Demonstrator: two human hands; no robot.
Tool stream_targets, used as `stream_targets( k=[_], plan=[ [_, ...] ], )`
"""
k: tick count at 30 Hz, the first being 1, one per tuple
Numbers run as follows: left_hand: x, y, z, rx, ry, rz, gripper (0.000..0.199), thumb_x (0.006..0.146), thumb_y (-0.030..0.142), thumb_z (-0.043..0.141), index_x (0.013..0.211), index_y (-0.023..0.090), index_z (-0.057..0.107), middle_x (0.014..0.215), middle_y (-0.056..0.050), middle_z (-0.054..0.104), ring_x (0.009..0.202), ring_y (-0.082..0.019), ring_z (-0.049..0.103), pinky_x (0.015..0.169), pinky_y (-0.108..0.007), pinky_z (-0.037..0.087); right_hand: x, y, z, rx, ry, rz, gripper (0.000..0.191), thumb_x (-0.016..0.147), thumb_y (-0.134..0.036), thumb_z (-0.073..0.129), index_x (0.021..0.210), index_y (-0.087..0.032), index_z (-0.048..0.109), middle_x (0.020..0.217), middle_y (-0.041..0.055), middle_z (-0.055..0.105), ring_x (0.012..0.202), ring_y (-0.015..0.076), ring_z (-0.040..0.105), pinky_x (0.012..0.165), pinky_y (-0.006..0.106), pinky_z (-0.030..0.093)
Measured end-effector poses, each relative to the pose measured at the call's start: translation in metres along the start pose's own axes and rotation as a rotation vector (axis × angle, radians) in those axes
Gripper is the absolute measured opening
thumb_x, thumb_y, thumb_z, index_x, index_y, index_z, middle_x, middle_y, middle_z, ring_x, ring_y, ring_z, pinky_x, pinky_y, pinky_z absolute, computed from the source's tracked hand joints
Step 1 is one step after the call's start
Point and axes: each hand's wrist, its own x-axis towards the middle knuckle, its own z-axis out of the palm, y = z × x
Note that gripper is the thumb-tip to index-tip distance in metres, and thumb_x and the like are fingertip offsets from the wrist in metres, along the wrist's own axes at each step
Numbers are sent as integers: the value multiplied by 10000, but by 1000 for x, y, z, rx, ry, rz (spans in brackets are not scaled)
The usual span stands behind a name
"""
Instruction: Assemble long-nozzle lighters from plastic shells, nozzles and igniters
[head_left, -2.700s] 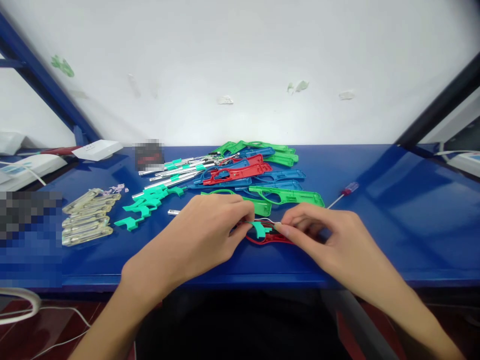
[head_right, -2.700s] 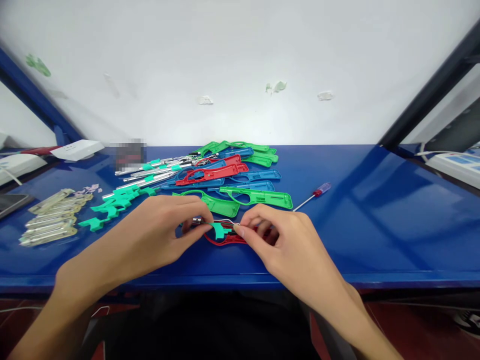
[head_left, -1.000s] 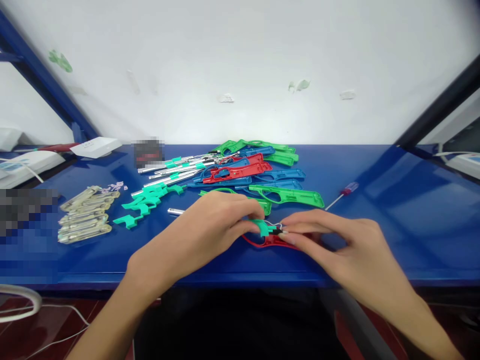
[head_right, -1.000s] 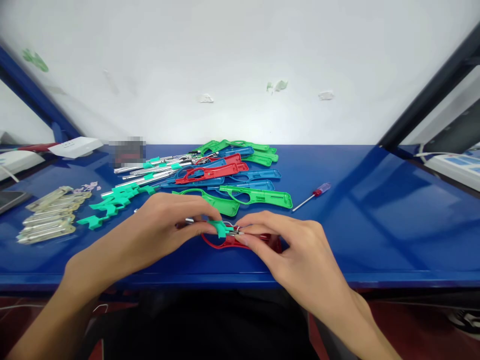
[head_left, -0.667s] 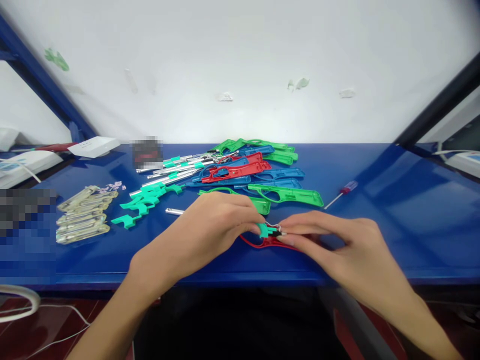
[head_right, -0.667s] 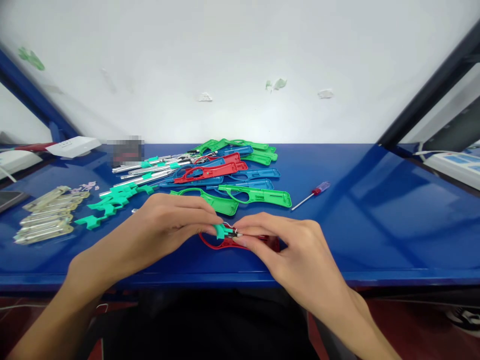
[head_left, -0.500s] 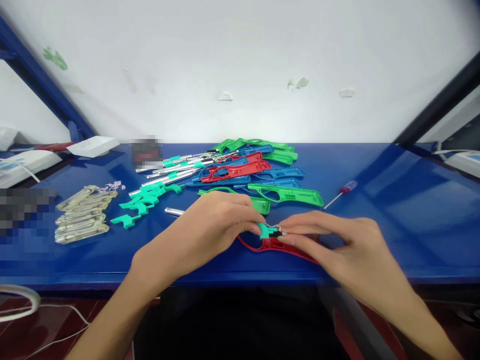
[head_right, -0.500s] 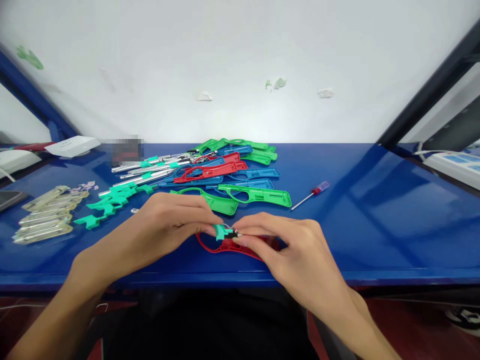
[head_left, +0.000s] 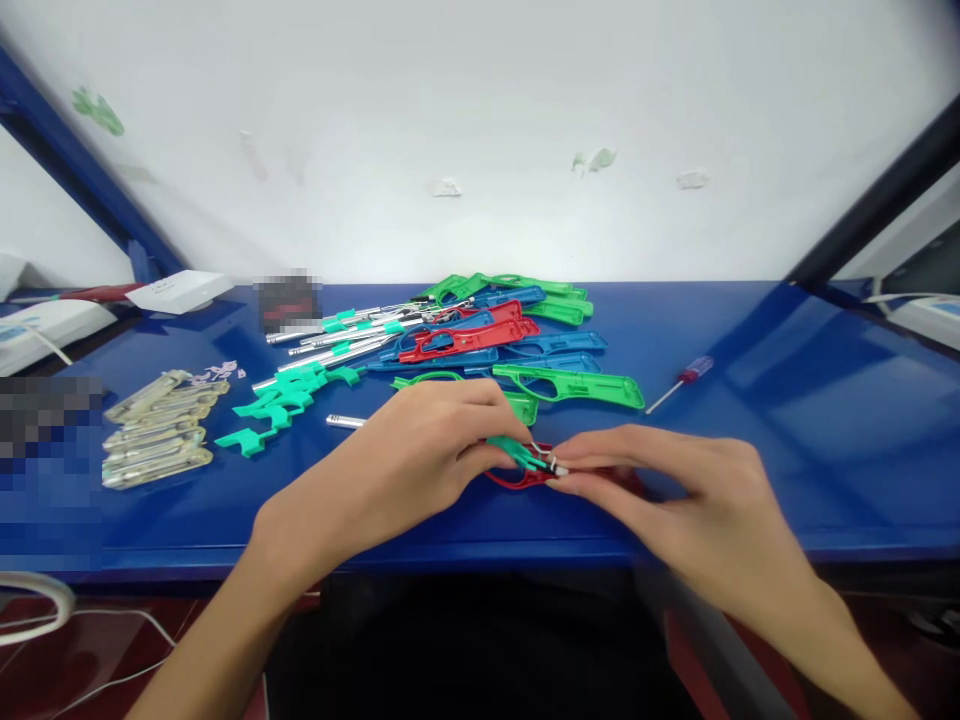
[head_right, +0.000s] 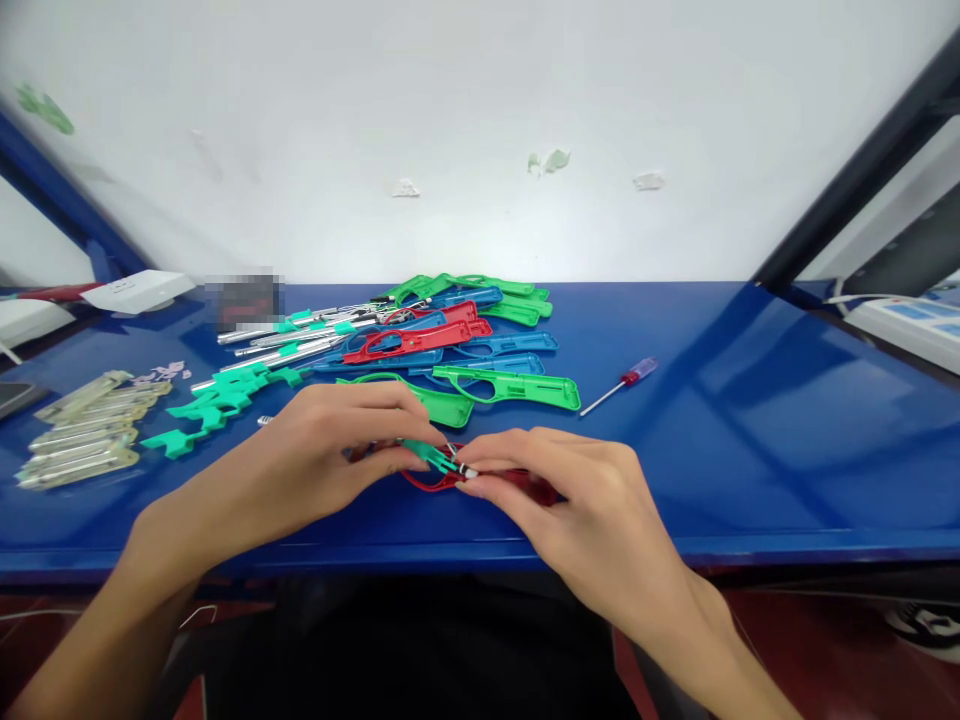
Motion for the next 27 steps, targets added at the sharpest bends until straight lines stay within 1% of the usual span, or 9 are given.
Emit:
stream_targets(
  k=[2, 5, 9, 14, 17, 20, 23, 27],
  plan=[
    [-1, 2, -1, 2, -5, -2, 200, 990, 49, 715, 1081, 217, 773, 1054, 45, 740, 966, -111, 686, 825, -213, 467, 1, -1, -1, -4, -13, -18, 160, 942, -190, 808, 1042, -307, 767, 997, -125, 831, 856, 60, 788, 854, 104, 576],
    [-2, 4, -2, 5, 8, -3, 147, 986, 81, 736, 1047, 212, 760, 1032, 54, 743, 933, -101, 678, 771, -204, 459, 2, -2, -2, -7, -21, -27, 163, 936, -182, 813, 1033, -304, 763, 975, -123, 829, 819, 59, 778, 801, 113, 576],
    [-3, 5, -2, 10, 17, -5, 161, 966, 56, 740, 1016, 209, 747, 1010, 59, 735, 885, -94, 662, 731, -206, 448, 1, -2, -2, -1, -27, 11, 154, 941, -203, 809, 1035, -320, 770, 971, -112, 827, 802, 86, 767, 766, 167, 586],
    [-3, 7, -1, 16, 21, 5, 169, 948, 21, 734, 984, 186, 732, 978, 50, 720, 841, -86, 640, 693, -198, 434, 1, -2, -3, -8, -47, 48, 130, 939, -215, 804, 996, -328, 777, 907, -100, 809, 722, 103, 724, 719, 215, 578],
    [-2, 8, 0, 11, 20, 8, 159, 945, 20, 736, 970, 177, 740, 963, 44, 715, 818, -81, 630, 680, -192, 431, 2, -2, -3, 5, -47, 59, 139, 932, -208, 811, 983, -333, 776, 899, -111, 805, 717, 90, 715, 703, 194, 562],
    [-2, 9, -1, -2, 18, 3, 129, 955, 44, 736, 968, 172, 752, 946, 40, 711, 793, -75, 622, 655, -186, 426, 2, -2, -2, 26, -34, 70, 144, 927, -215, 820, 982, -341, 777, 920, -126, 814, 753, 81, 740, 702, 169, 560],
    [-3, 9, -1, -10, 27, 6, 123, 961, 60, 730, 983, 175, 767, 941, 39, 715, 777, -71, 620, 625, -183, 421, 2, -1, -2, 44, -17, 81, 123, 916, -236, 836, 973, -332, 785, 938, -120, 827, 801, 98, 779, 740, 166, 592],
    [-4, 9, 0, -5, 32, 5, 137, 956, 62, 733, 991, 184, 783, 931, 41, 723, 763, -73, 621, 610, -190, 419, 2, -1, -2, 47, -9, 86, 91, 914, -236, 835, 949, -310, 797, 918, -100, 833, 791, 121, 798, 762, 179, 626]
  ],
)
